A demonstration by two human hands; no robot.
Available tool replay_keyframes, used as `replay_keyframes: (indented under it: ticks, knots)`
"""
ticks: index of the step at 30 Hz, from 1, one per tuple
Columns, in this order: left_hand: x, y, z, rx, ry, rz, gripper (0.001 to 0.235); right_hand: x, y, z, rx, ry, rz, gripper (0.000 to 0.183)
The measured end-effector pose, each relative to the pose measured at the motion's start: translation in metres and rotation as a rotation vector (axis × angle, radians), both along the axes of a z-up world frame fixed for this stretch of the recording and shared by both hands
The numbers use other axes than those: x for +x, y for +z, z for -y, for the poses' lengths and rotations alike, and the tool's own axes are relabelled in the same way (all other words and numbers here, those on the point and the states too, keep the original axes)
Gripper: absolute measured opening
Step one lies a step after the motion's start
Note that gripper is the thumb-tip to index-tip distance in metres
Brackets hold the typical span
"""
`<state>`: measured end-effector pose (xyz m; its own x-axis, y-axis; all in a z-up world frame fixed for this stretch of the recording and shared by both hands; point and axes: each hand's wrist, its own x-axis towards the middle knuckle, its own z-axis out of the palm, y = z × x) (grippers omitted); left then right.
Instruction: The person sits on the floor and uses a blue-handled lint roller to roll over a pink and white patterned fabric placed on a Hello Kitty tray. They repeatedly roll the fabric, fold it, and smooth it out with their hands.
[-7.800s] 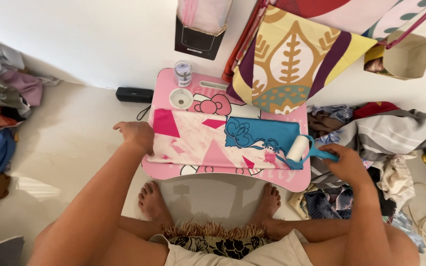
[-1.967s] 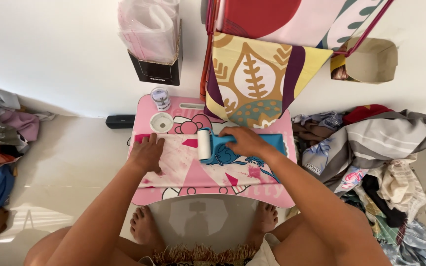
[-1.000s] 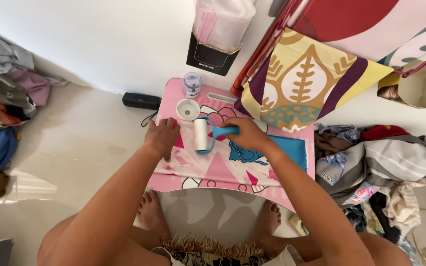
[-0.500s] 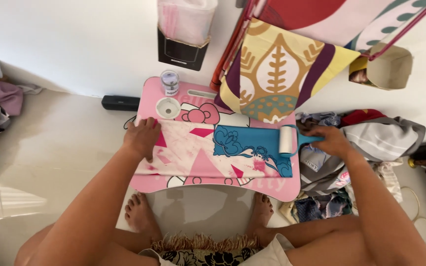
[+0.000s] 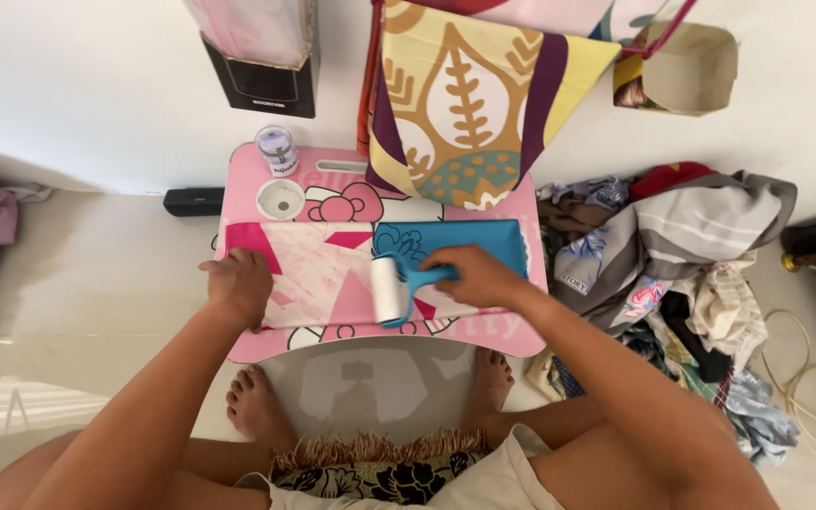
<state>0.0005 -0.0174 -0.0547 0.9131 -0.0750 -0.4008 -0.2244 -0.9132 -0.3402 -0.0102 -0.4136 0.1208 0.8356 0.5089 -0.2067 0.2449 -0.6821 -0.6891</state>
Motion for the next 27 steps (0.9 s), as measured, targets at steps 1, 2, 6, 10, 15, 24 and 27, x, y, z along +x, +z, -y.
replay_keyframes:
  ticks: [1,2,6,10,15,24,27]
  knots:
    - [-0.001,-0.001,0.0,0.021,0.004,-0.007,0.122,-0.005,0.0,-0.011,-0.036,0.022,-0.031,0.034]
    - [-0.002,-0.003,0.001,0.041,0.007,-0.014,0.122,-0.01,0.0,-0.022,-0.073,0.042,-0.062,0.034]
    - [0.004,-0.039,-0.01,0.0,-0.006,0.061,0.126,-0.006,-0.011,0.022,-0.135,0.062,-0.033,0.035]
    - [0.008,-0.039,-0.014,-0.007,-0.026,0.039,0.131,-0.004,0.007,0.096,-0.317,-0.105,-0.027,0.031]
    - [0.008,-0.033,-0.014,-0.025,-0.046,0.036,0.131,0.0,-0.023,0.209,-0.49,-0.293,-0.044,0.036]
    - [0.011,0.003,-0.016,-0.177,0.05,-0.013,0.132,-0.004,0.035,0.223,-0.378,-0.447,-0.025,0.038]
    - [0.018,0.018,-0.02,-0.077,0.044,-0.072,0.106,-0.009,0.104,0.199,-0.189,-0.499,-0.043,0.039]
